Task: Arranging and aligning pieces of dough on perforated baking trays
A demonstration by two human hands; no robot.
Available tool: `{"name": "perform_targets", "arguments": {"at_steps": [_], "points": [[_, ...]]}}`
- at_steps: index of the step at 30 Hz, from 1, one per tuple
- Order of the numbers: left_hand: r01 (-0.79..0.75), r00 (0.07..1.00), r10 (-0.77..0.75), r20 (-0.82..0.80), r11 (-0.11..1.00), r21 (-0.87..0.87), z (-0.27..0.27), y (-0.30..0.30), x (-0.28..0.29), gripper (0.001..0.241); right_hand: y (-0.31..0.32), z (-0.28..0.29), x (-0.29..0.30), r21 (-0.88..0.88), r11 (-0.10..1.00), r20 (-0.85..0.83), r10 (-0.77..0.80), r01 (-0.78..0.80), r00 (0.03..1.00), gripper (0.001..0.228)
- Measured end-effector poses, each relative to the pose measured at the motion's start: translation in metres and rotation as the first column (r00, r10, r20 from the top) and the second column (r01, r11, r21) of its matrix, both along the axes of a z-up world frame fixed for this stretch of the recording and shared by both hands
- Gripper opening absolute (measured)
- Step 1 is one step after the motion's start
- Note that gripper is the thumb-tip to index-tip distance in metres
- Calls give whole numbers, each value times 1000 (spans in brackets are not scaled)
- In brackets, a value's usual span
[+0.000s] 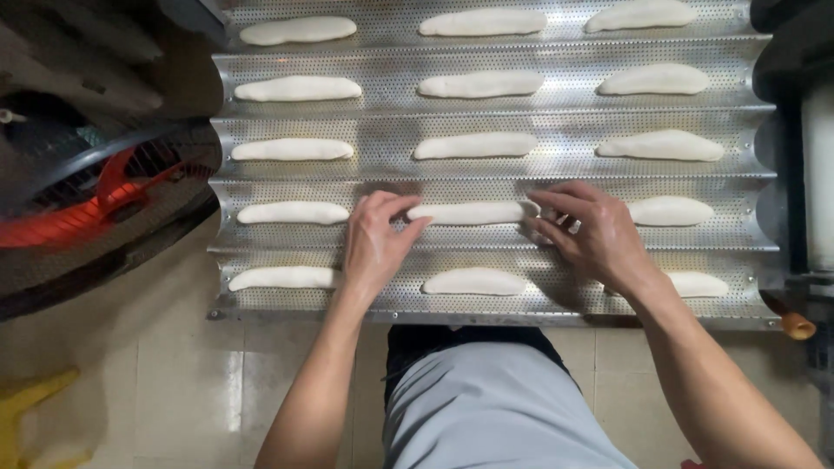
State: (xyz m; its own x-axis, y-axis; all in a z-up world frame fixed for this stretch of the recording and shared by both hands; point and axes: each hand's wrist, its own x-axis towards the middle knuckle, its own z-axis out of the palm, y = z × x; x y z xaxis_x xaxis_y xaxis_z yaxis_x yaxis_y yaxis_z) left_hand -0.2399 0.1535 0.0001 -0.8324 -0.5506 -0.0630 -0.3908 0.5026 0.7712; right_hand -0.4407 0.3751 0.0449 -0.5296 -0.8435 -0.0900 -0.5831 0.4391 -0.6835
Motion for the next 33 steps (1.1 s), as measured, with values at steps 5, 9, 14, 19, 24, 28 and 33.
{"name": "perform_targets", "arguments": {"at_steps": [5,9,14,19,24,28,33], "points": [[-98,992,101,-76,994,44,16,18,12,54,-18,19,54,-10,981,-40,194,-194,980,21],[-101,980,125,-158,984,149,43,40,32,45,-38,-11,102,-10,887,-308,437,-463,845,22],[-23,993,48,-107,974,224,25,69,44,38,-32,-44,96,-23,856,-201,502,-516,841,27],[52,993,-89,74,917,396,37,70,33,45,0,26,96,11,956,-48,293,-292,955,33],[99,989,-55,-134,933,345,12,70,34,28,11,9,93,-7,981,-55,192,-193,980,32],[165,931,90,-354,761,628,25,54,38,30,21,11,83,-226,974,360,69,15,930,42],[176,961,75,-265,571,801,15,46,47,45,27,5,86,-119,990,474,-8,73,880,42]]}}
